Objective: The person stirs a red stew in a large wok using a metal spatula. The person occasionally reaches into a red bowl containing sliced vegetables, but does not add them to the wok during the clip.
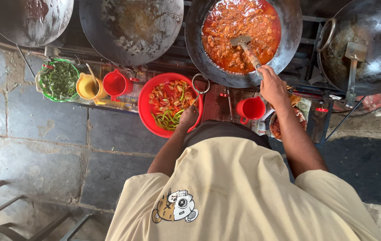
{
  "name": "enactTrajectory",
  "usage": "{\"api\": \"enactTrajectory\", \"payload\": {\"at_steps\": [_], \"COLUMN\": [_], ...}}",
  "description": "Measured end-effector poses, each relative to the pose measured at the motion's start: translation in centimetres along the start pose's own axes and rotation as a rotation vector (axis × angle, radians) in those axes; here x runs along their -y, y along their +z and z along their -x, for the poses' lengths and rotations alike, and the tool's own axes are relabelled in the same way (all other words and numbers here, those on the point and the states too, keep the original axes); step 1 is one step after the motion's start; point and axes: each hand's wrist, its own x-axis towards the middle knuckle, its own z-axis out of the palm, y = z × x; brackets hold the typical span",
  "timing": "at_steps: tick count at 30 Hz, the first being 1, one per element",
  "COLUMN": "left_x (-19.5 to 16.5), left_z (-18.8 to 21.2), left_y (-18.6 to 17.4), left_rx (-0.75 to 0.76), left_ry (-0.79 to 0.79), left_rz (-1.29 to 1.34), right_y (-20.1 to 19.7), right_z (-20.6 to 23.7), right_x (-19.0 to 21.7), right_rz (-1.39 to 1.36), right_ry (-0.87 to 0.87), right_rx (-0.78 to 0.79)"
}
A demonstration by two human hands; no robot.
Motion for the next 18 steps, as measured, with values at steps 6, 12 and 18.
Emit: {"api": "enactTrajectory", "payload": {"at_steps": [6,12,18], "left_x": [-0.1,-0.2,0.3], "left_z": [-0.1,0.0,0.1], "left_y": [-0.1,-0.2,-0.1], "left_rx": [0.005,-0.021,-0.011], "left_ry": [0.022,0.035,-0.02], "left_rz": [-0.016,-0.009,0.013], "right_y": [-0.2,-0.2,-1.6], "right_z": [-2.3,-3.9,-4.2], "right_x": [0.0,0.2,0.8], "right_rz": [-0.016,0.072,0.069], "right_ry": [0.033,-0.041,0.019], "right_rx": [0.05,0.008,0.1]}}
